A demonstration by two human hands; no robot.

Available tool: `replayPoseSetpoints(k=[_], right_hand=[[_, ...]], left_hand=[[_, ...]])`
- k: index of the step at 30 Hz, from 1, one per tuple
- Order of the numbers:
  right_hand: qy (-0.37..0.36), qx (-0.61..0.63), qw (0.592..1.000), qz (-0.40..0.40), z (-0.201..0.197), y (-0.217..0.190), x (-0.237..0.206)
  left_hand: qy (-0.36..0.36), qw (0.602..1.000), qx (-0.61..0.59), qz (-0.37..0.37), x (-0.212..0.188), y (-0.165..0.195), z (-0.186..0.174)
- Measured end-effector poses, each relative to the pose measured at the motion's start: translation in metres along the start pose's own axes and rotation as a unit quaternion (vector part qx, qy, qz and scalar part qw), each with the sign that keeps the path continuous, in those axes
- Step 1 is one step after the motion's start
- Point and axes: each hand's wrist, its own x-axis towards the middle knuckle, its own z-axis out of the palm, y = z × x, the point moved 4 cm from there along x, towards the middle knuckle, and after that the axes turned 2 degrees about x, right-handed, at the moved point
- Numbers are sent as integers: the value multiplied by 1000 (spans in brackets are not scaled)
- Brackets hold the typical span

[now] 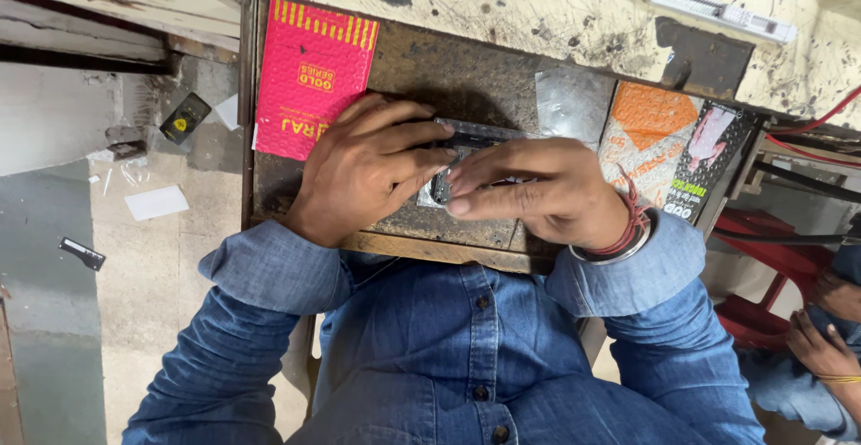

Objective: The person opens the back cover of a smartphone, works on the battery and internal components using a screwdriver, then reattaches the back cover and presses it closed on the workbench.

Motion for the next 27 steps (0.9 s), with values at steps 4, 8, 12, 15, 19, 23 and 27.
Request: replayPoseSetpoints(k=[4, 8, 12, 15, 19, 23, 27], right_hand=[[22, 21, 999, -15, 0, 2, 2], [4, 58, 998, -23, -3, 1, 1], [5, 16, 1000, -9, -5, 2, -1], [23, 46, 998, -23, -7, 2, -3], [33, 14, 999, -25, -9, 3, -4], [63, 5, 996, -60, -10, -3, -3], [46, 56, 997, -35, -12, -6, -4]], left_hand=[[-3, 1000, -4, -3, 4, 3, -5], [-4, 1000, -10, 3, 8, 4, -8], [6, 1000, -25, -2, 12, 4, -9], [6, 1000, -11, 6, 14, 6, -10], [19, 1000, -12, 11, 18, 8, -13], [19, 1000, -13, 14, 21, 10, -12], [30, 999, -22, 13, 22, 11, -11]])
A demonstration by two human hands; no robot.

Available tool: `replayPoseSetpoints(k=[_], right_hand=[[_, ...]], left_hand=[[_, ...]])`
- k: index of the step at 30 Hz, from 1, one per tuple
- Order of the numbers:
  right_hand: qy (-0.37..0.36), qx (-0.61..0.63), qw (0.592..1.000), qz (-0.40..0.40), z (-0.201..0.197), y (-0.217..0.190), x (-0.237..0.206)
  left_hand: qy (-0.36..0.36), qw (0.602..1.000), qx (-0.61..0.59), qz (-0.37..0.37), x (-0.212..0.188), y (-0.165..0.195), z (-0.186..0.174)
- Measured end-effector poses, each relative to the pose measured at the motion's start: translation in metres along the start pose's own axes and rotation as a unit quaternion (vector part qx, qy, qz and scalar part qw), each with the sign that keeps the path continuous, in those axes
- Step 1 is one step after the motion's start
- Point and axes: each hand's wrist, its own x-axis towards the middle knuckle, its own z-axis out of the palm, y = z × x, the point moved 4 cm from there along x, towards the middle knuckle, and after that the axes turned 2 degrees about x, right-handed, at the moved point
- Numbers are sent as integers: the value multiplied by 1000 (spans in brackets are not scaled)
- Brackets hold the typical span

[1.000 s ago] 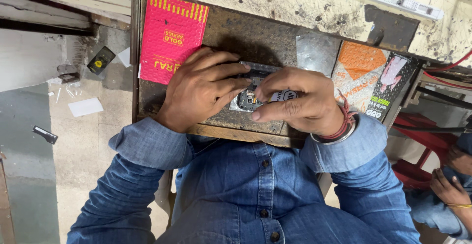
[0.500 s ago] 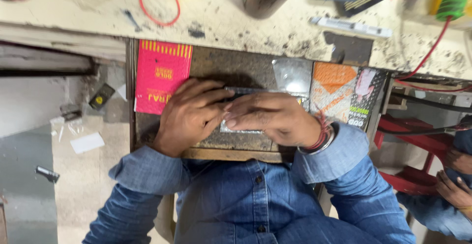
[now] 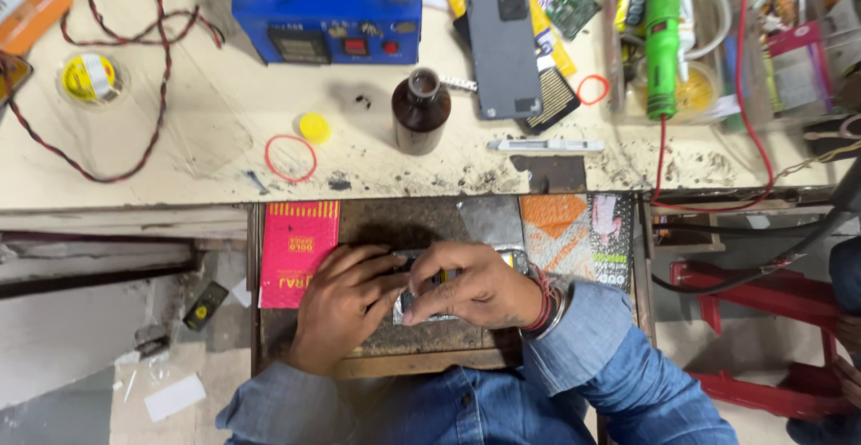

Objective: The person opens the back cover of a smartphone, works on the battery and internal components using a screwdriver, then reattaches the back cover and presses it closed on the workbench.

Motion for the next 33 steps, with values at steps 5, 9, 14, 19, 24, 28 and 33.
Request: replayPoseSetpoints(k=[5, 9, 14, 19, 24, 28, 33], right_hand=[[7, -27, 1000, -11, 1, -3, -1], [8, 0, 1000, 0, 1, -2, -3], [17, -27, 999, -38, 1, -6, -1], [5, 6, 1000, -18, 0, -7, 0], [7, -7, 999, -42, 0, -9, 2], [2, 30, 999, -19, -1, -9, 0], [10, -8, 1000, -21, 1, -4, 0]], left_hand=[[-1, 1000, 0, -12, -1, 1, 2], [-4, 1000, -4, -16, -1, 2, 3], [-13, 1000, -3, -28, -2, 1, 3], [-7, 1000, -6, -13, -2, 2, 3], [-10, 999, -1, -31, -3, 1, 4], [-10, 999, -16, -26, -3, 1, 3], [-4, 1000, 6, -16, -1, 2, 3]])
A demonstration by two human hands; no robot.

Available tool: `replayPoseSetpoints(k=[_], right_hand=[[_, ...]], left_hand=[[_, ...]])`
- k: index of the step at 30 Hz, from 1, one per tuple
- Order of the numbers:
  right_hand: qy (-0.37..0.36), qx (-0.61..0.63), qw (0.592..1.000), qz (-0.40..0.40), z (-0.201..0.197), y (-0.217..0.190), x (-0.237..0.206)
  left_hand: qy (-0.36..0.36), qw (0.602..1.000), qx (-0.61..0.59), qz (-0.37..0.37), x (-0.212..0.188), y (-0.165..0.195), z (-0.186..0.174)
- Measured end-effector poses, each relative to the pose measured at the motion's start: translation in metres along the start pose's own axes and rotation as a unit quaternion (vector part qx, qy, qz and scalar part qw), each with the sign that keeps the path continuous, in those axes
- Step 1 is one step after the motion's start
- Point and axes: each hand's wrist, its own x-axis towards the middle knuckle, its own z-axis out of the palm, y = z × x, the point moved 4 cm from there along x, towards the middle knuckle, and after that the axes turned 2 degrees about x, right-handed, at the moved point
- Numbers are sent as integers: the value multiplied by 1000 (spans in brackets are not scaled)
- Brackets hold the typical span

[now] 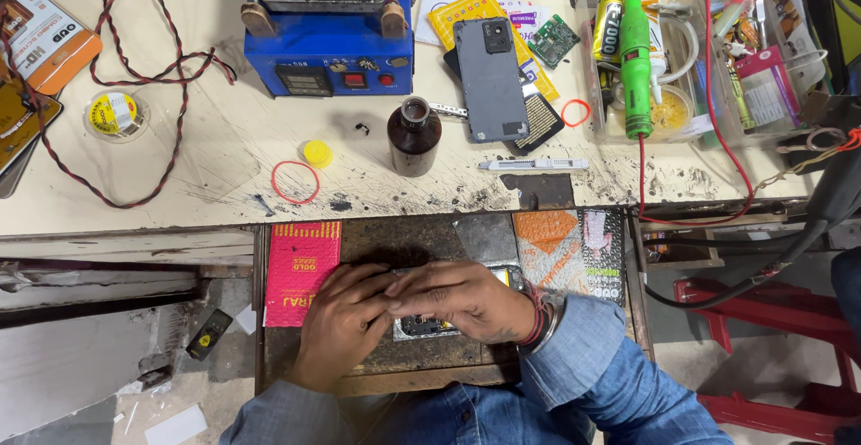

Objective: The person opens the back cover of a smartphone, works on the battery and internal components using a screwdriver, then reattaches the back cover and presses it closed on the workbench.

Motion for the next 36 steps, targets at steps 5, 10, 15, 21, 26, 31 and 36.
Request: replayPoseSetpoints(k=[5, 10, 15, 21, 26, 31, 36], right_hand=[[0, 46, 999, 8, 2, 2, -4], [18, -24, 999, 20, 3, 5, -4], [8, -2, 1000, 9, 2, 1, -3], [-9, -59, 998, 11, 3, -3, 2], [-23, -2, 999, 31, 3, -1, -2], [-24, -41, 999, 16, 3, 4, -4], [-20, -41, 999, 19, 5, 5, -7]], left_hand=[[-2, 1000, -15, 6, -1, -1, -1], [2, 1000, 3, 2, -3, -2, 0], [-15, 1000, -4, 4, -3, -2, 1], [-7, 1000, -5, -7, -1, -2, 0], [-5, 1000, -5, -4, -2, -1, 1], [5, 1000, -6, 3, -1, 1, -1], [-11, 1000, 11, 18, 0, 3, -4]])
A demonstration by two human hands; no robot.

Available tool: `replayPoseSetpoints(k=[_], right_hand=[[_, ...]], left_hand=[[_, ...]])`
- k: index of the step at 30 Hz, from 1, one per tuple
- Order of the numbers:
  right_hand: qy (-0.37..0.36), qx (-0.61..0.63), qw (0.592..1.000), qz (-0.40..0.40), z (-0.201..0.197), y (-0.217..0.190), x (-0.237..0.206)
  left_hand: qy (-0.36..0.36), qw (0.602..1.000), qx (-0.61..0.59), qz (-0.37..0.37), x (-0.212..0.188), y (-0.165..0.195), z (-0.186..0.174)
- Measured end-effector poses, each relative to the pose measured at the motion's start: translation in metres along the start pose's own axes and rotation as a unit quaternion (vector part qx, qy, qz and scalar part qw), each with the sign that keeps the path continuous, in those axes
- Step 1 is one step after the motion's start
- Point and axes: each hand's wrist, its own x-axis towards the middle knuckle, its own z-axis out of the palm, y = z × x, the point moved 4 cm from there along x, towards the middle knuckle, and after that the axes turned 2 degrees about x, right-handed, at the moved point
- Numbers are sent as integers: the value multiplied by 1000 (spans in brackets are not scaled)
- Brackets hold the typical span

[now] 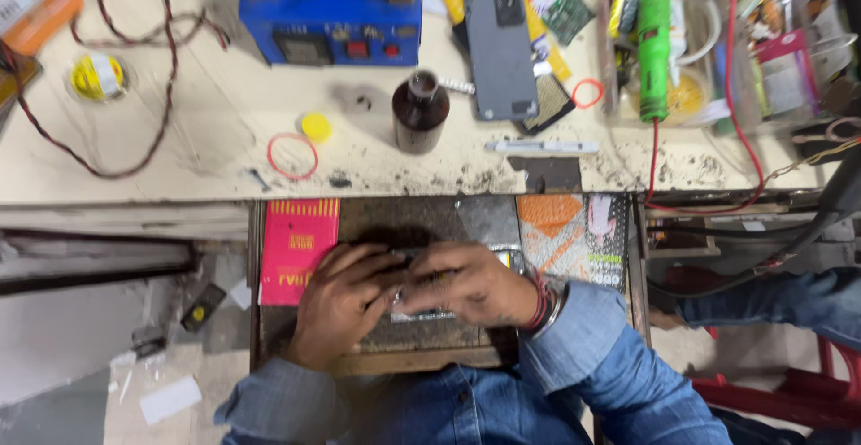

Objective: The person opens the back cover of a smartphone, works on the battery and internal components using a screwdriver, then reattaches the back cover and presses it closed on the workbench.

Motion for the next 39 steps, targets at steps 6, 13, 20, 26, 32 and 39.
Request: replayPoseSetpoints(k=[6, 13, 20, 26, 32, 39], right_hand=[[6, -3, 1000, -11, -1, 1, 0], [-6, -47, 999, 5, -3, 2, 2], [41, -54, 996, 52, -2, -2, 3], [94, -56, 992, 67, 1, 5, -8], [208, 45, 974, 71, 8, 15, -17], [255, 87, 962, 42, 18, 28, -27]], left_hand=[[-6, 1000, 7, 3, -8, -1, 2], [16, 1000, 2, 2, -14, -6, 5], [27, 999, -18, -9, -18, -9, 7], [56, 995, -79, -24, -17, -12, 6], [67, 986, -138, -60, -19, -14, 1], [84, 977, -178, -77, -24, -22, 3]])
